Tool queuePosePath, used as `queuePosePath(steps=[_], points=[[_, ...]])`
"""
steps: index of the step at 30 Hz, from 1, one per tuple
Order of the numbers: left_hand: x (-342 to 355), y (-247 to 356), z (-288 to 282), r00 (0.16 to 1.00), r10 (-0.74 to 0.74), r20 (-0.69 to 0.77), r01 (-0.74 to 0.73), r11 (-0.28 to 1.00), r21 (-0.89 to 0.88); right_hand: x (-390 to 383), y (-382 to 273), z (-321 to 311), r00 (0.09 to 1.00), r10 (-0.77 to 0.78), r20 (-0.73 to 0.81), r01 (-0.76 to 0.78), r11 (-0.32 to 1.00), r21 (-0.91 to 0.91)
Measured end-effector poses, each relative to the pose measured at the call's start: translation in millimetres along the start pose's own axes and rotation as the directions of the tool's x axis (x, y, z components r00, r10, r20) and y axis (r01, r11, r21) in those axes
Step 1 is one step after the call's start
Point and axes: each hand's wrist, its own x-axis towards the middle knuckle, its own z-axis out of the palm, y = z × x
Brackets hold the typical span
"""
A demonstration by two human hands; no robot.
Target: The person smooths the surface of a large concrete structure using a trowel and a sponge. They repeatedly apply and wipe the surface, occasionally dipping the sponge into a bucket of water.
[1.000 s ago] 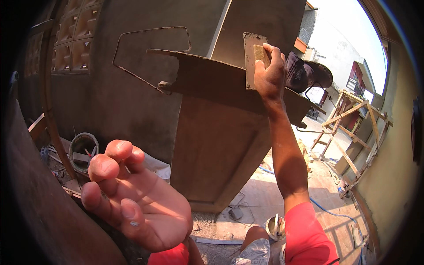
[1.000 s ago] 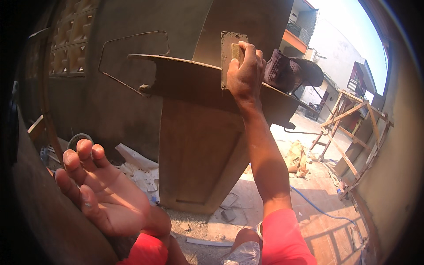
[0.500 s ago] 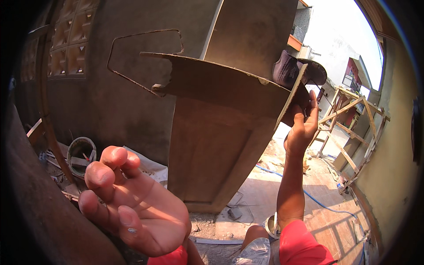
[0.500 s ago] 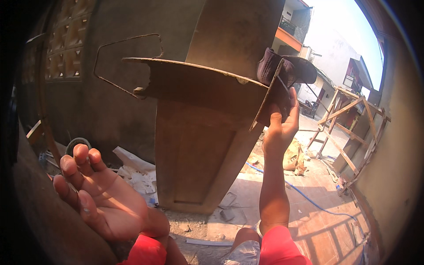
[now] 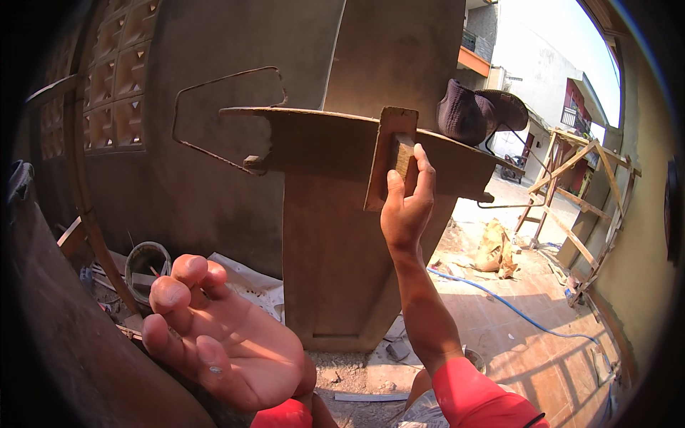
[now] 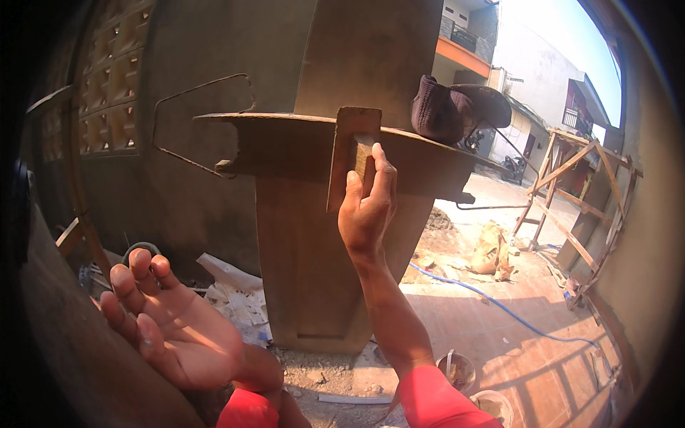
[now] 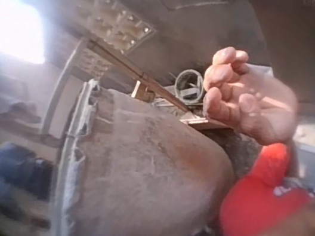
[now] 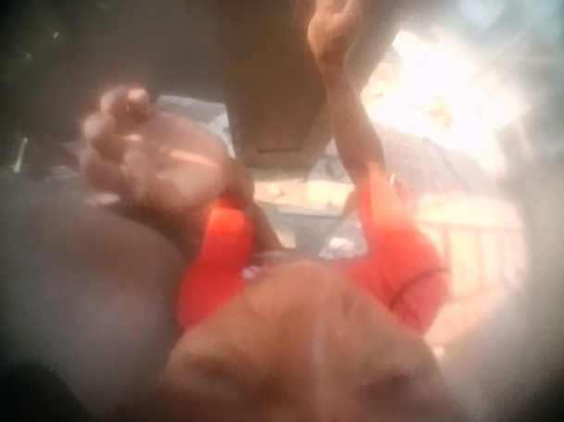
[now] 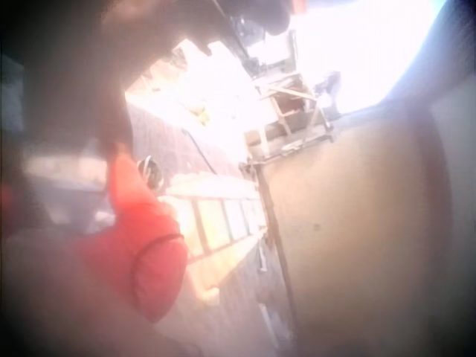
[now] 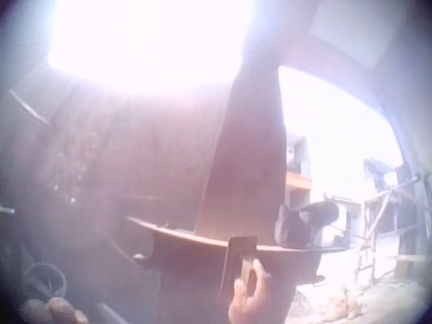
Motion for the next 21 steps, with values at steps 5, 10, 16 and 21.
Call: queuePosePath(steps=[5, 10, 16, 21], points=[[-0.6, -0.4, -0.7, 0.999, -0.001, 0.045, 0.004, 0.997, -0.076, -14.9, -36.0, 41.4, 0.941, -0.041, 0.336, -0.087, 0.93, 0.357], [-3.8, 2.7, 3.1, 1.0, -0.014, 0.024, 0.018, 0.99, -0.141, -9.4, -11.9, -47.0, 0.788, 0.247, 0.564, -0.594, 0.06, 0.803], [-6.3, -5.9, 2.9, 1.0, -0.018, 0.02, 0.02, 0.989, -0.144, -5.3, 44.7, -109.4, 0.906, 0.112, 0.408, -0.421, 0.131, 0.898], [-11.2, -11.7, 10.4, 0.997, -0.028, 0.076, 0.041, 0.986, -0.165, 3.6, 67.3, -119.2, 0.929, 0.37, -0.007, -0.317, 0.806, 0.499]])
